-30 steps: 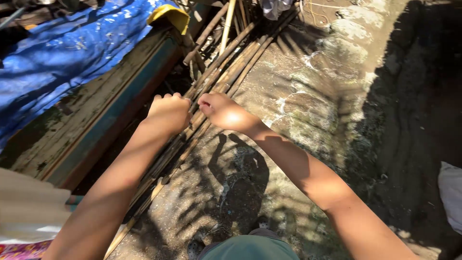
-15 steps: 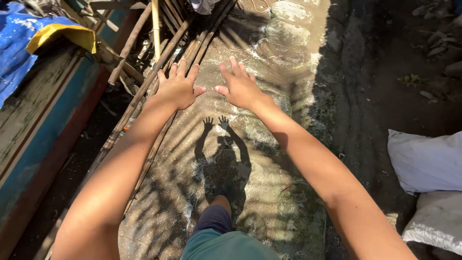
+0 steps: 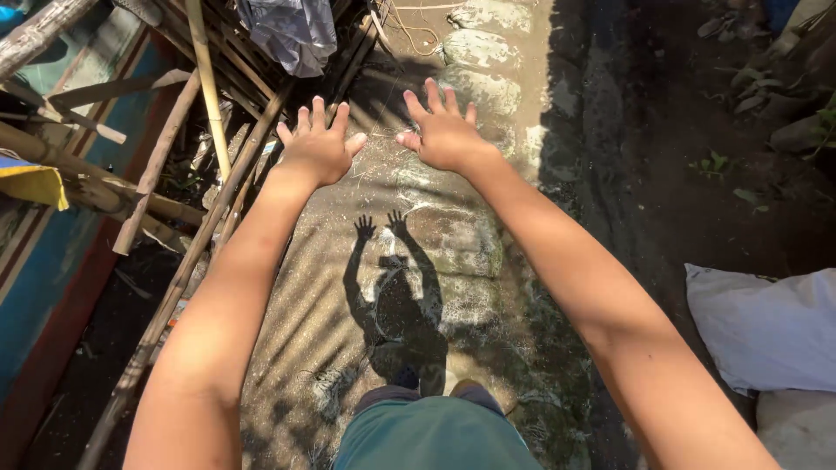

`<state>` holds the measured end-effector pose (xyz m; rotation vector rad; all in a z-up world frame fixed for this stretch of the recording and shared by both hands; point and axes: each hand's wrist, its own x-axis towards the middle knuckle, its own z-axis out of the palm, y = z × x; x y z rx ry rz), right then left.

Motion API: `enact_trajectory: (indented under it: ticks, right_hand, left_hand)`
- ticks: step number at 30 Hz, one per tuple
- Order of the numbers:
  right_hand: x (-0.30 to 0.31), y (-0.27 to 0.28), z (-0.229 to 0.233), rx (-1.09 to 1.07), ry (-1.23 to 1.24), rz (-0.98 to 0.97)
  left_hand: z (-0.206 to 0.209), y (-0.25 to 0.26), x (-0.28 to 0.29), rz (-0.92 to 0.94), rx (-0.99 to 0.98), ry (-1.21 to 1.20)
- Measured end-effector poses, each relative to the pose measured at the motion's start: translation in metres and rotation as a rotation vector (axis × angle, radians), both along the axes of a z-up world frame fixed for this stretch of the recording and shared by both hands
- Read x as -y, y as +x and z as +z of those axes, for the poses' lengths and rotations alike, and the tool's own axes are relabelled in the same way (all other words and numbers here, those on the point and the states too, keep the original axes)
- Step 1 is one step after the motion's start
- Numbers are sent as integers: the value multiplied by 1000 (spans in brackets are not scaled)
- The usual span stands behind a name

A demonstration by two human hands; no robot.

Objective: Collecting dry laundry from a clothesline, removing items from hangers, and placing them into a basket.

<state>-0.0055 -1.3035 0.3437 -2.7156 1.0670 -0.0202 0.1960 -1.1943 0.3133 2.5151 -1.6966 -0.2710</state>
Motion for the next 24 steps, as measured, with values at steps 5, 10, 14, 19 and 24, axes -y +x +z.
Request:
enact_trajectory:
  ticks: [5,10,14,19,24]
  right_hand:
    - [95,16,-1,-43,-3,-23]
    - [206,26,-8,-36,-18,45]
    - [311,42,-21,-30,-63,97]
    - [410,72,-6,-12,-62,217]
    - [470,125,-8,2,-24,313]
  left_hand:
    - [0,8,90,-1,4,-37]
    - [-16,21,183,36,-14,-12]
    - [-31,38,255,119,-36,-20]
    - [-23,59,337,186,-87,-85]
    - [-18,96,396,291,-121,-52]
